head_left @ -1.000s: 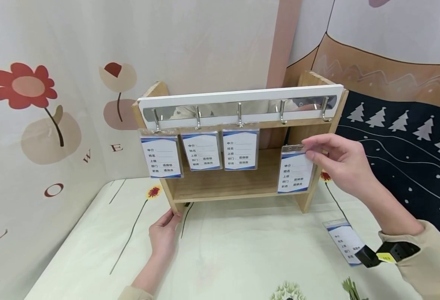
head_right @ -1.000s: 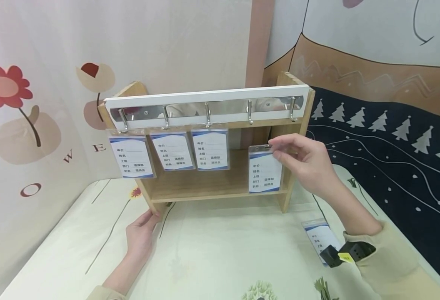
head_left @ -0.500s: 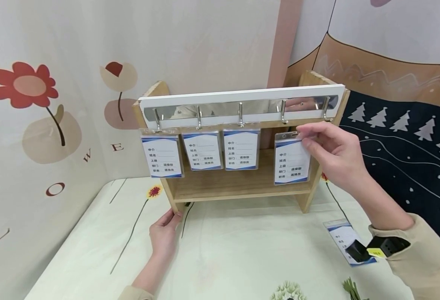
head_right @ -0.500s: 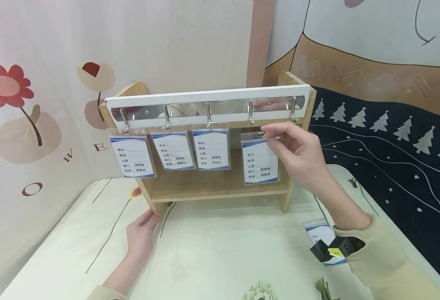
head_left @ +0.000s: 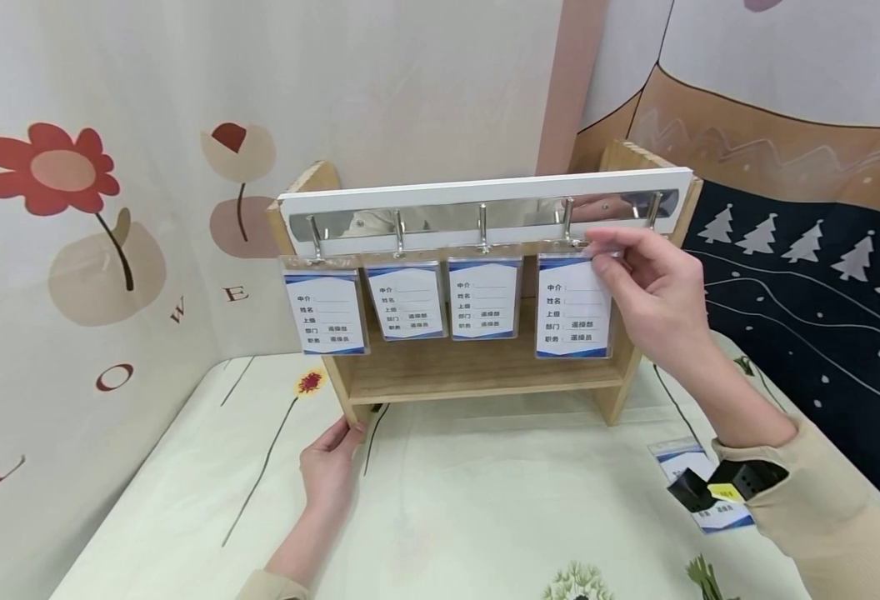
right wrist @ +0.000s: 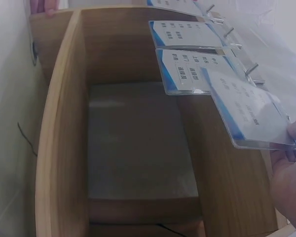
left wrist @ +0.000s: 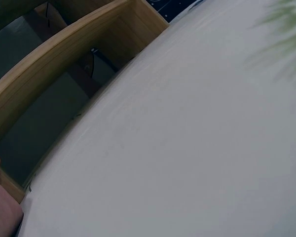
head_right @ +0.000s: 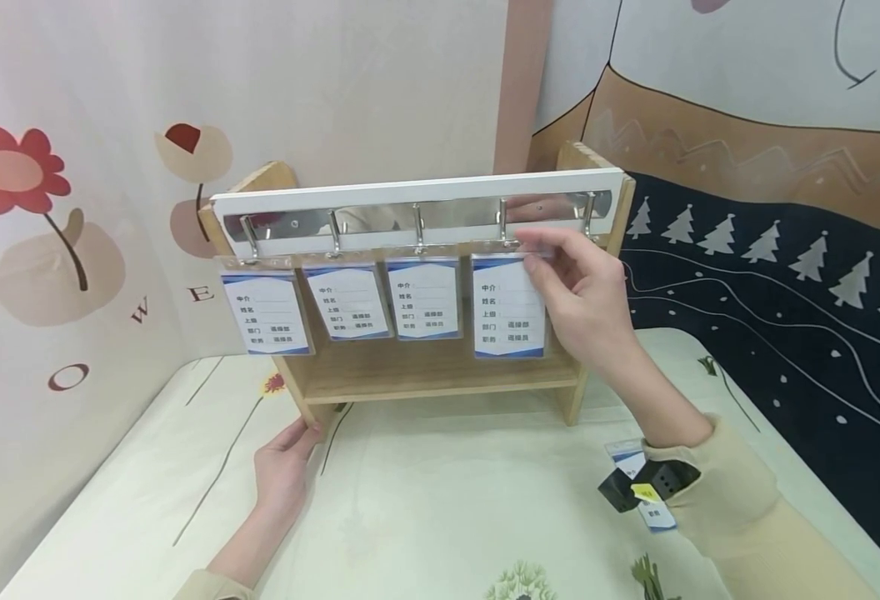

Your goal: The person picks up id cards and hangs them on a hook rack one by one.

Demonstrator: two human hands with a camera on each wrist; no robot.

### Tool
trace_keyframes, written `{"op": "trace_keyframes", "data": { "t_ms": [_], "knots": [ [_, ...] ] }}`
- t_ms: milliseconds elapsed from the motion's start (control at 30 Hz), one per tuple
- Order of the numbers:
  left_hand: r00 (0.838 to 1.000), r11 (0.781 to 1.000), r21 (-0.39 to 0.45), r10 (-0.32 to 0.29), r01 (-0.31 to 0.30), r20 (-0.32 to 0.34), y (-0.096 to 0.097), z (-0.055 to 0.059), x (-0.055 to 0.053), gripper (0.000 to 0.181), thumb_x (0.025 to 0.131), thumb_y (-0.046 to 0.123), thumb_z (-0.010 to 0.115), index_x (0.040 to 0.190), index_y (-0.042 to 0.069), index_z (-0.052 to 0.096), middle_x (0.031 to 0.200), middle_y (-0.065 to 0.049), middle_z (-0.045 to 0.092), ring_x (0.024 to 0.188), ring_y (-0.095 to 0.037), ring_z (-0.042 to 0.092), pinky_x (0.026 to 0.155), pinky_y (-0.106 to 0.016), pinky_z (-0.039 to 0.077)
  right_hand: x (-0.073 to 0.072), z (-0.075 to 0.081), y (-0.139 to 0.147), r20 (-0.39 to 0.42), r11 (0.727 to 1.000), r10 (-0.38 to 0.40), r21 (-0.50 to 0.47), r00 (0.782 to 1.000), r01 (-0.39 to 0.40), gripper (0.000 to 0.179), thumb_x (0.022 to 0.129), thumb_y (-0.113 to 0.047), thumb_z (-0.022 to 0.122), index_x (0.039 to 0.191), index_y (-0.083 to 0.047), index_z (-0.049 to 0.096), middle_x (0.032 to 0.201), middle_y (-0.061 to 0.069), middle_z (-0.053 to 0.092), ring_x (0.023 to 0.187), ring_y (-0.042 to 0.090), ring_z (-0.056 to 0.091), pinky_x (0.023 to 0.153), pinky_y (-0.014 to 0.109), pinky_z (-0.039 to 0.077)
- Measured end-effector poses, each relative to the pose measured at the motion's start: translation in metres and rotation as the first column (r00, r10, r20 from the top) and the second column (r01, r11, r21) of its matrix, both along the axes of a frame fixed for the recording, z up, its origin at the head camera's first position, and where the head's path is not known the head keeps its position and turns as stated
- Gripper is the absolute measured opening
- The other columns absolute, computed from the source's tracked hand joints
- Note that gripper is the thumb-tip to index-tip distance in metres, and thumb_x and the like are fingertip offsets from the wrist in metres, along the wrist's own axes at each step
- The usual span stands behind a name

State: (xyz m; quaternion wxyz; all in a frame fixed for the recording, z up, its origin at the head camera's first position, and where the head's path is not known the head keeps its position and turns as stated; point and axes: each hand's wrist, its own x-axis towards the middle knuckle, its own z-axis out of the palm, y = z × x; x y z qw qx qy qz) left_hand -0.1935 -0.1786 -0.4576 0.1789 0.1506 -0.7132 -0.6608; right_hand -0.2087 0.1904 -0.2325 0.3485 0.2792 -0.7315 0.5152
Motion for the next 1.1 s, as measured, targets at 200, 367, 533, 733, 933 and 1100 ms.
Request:
{"op": "trace_keyframes", "data": {
  "t_ms": [200, 367, 533, 733, 933, 1100],
  "knots": [
    [1.0, 1.0, -0.005, -0.004, 0.004, 0.017, 0.001, 0.0, 0.001, 0.041, 0.098, 0.012, 0.069, 0.134, -0.006, 0.063, 0.129, -0.026, 0.063, 0.098, 0.0, 0.065, 0.081, -0.008, 0.049, -0.001, 0.001, -0.001, 0.005, 1.0, 0.003, -0.012, 1.0, -0.003, 0.029, 0.097, 0.015, 0.059, 0.123, 0.008, 0.068, 0.108, -0.001, 0.071, 0.095, 0.015, 0.065, 0.087, 0.017, 0.052],
    [1.0, 1.0, -0.013, -0.007, 0.007, 0.03, 0.0, 0.001, 0.002, 0.042, 0.098, 0.015, 0.069, 0.135, -0.005, 0.063, 0.129, -0.025, 0.063, 0.102, -0.004, 0.066, 0.082, -0.007, 0.048, -0.001, 0.002, -0.002, 0.022, 0.999, -0.036, 0.007, 0.999, 0.036, 0.03, 0.098, 0.011, 0.06, 0.126, 0.004, 0.07, 0.115, 0.004, 0.072, 0.096, 0.011, 0.065, 0.086, 0.015, 0.052],
    [0.999, 1.0, -0.012, -0.005, 0.005, 0.032, 0.0, 0.0, 0.001, 0.042, 0.098, 0.015, 0.07, 0.135, -0.004, 0.063, 0.129, -0.025, 0.063, 0.101, -0.003, 0.066, 0.081, -0.007, 0.048, 0.001, 0.003, -0.002, 0.068, 0.997, -0.075, 0.029, 0.995, 0.073, 0.03, 0.1, 0.003, 0.063, 0.128, -0.003, 0.072, 0.118, -0.002, 0.072, 0.094, 0.011, 0.062, 0.081, 0.013, 0.051],
    [1.0, 1.0, -0.007, -0.012, 0.012, 0.02, 0.0, 0.001, 0.002, 0.041, 0.099, 0.015, 0.069, 0.134, -0.005, 0.063, 0.129, -0.025, 0.063, 0.097, 0.002, 0.065, 0.082, -0.008, 0.048, 0.005, 0.009, -0.001, 0.186, 0.996, -0.082, 0.048, 0.979, 0.074, 0.031, 0.102, -0.005, 0.064, 0.132, -0.007, 0.07, 0.127, 0.008, 0.07, 0.1, 0.011, 0.063, 0.085, 0.012, 0.051],
    [1.0, 1.0, -0.013, -0.016, 0.016, 0.021, 0.0, 0.001, 0.003, 0.042, 0.099, 0.015, 0.069, 0.135, -0.005, 0.062, 0.13, -0.025, 0.063, 0.098, 0.002, 0.065, 0.082, -0.007, 0.048, 0.008, 0.015, 0.001, 0.311, 0.996, -0.08, 0.057, 0.947, 0.066, 0.034, 0.103, -0.012, 0.063, 0.136, -0.01, 0.068, 0.135, 0.009, 0.066, 0.107, 0.013, 0.061, 0.089, 0.013, 0.051],
    [1.0, 1.0, -0.013, -0.016, 0.017, 0.024, 0.0, 0.001, 0.002, 0.042, 0.099, 0.014, 0.069, 0.135, -0.005, 0.062, 0.13, -0.025, 0.063, 0.1, 0.0, 0.065, 0.082, -0.007, 0.048, 0.01, 0.018, 0.002, 0.377, 0.997, -0.067, 0.059, 0.924, 0.048, 0.035, 0.105, -0.015, 0.061, 0.139, -0.012, 0.066, 0.14, 0.008, 0.063, 0.111, 0.016, 0.057, 0.088, 0.012, 0.051]
  ]
}}
